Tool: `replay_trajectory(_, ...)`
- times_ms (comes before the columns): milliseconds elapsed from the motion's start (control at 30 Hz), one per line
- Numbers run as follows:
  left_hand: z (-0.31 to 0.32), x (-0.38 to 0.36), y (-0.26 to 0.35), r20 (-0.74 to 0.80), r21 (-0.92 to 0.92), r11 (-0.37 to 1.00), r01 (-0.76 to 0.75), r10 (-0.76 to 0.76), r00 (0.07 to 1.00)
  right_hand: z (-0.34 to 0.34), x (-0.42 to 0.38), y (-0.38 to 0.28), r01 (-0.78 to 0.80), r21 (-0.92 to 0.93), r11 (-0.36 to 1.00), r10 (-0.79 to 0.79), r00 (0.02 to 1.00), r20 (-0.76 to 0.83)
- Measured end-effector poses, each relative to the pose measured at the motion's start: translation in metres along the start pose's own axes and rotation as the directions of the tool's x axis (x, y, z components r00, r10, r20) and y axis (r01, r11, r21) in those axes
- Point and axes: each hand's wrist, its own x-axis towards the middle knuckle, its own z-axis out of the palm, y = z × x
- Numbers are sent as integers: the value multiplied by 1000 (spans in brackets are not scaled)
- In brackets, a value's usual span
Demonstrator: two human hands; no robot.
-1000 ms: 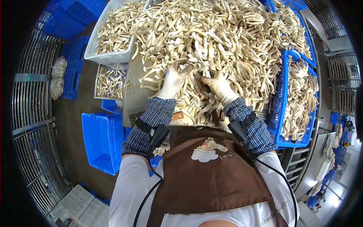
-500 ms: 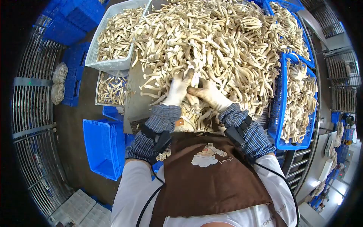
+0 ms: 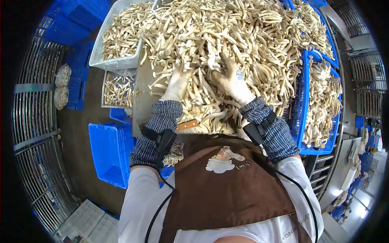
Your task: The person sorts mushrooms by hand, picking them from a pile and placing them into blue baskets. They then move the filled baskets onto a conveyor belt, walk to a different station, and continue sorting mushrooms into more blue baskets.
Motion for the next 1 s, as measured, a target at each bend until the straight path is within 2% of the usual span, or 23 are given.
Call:
replay_trajectory(33,-5,3,-12,-69,103,989,-108,116,991,-9,-7,1,107,-247,963,-118,993,-29)
replay_trajectory(100,-15,6,-11,-19,151,961,-233,238,971,-11,-29,4,319,-325,890,-346,938,-28)
replay_trajectory(133,-29,28,-36,-42,234,944,-232,248,968,-18,-41,-2,336,-183,924,-291,928,233)
replay_trajectory(200,-16,4,-8,-47,235,953,-193,209,977,6,-76,29,483,-264,835,-252,762,597)
replay_trajectory(233,-12,-1,-2,-62,281,947,-158,182,981,14,-99,43,692,-395,604,-410,695,591)
replay_trajectory(333,-14,12,-39,110,84,967,-242,232,966,19,-119,62,683,-580,444,-19,654,756)
replay_trajectory(367,-10,-1,-35,68,176,971,-163,154,986,14,-119,75,616,-566,548,-30,690,723)
replay_trajectory(433,-6,-25,-25,270,280,950,-139,62,961,-8,-115,85,308,-447,840,114,704,701)
replay_trajectory(500,11,-44,-20,283,564,825,10,-204,937,-29,-116,67,-42,-219,975,156,831,534)
replay_trajectory(533,14,-39,-48,509,402,912,-80,-150,847,-31,-114,62,-163,-132,978,206,861,465)
replay_trajectory(567,31,-45,-56,476,304,950,-69,-88,875,-29,-113,55,-277,-36,960,268,878,397)
replay_trajectory(600,48,-52,-62,440,201,977,-71,-26,897,-32,-107,27,-326,92,941,284,908,308)
replay_trajectory(633,59,-53,-63,418,275,946,-172,43,907,-21,-107,46,-278,136,951,228,927,298)
replay_trajectory(667,62,-34,-76,419,250,962,-109,-5,908,-19,-105,41,-297,142,944,255,933,255)
replay_trajectory(700,67,-37,-56,396,334,917,-217,73,915,-18,-104,36,-316,149,937,282,936,213)
replay_trajectory(733,70,-38,-49,423,255,949,-183,61,904,-5,-105,60,-307,152,939,297,951,87)
replay_trajectory(767,72,-36,-45,447,175,974,-144,52,893,-10,-98,70,-474,249,845,439,879,184)
replay_trajectory(800,72,-30,-52,484,182,943,-279,161,860,-11,-93,79,-551,341,761,517,834,193)
replay_trajectory(833,72,-22,-59,499,380,821,-425,205,842,-8,-92,87,-615,431,660,589,780,212)
replay_trajectory(867,78,-29,-52,457,289,925,-246,92,885,-12,-91,65,-537,486,690,588,807,57)
replay_trajectory(900,83,-35,-44,426,184,981,-54,-31,904,-24,-86,42,-480,532,697,537,841,56)
replay_trajectory(967,82,-18,-49,425,380,925,6,-180,887,-35,-78,52,-431,618,658,396,895,203)
replay_trajectory(1000,86,-26,-29,404,314,935,168,-291,867,-40,-74,54,-468,552,690,448,875,182)
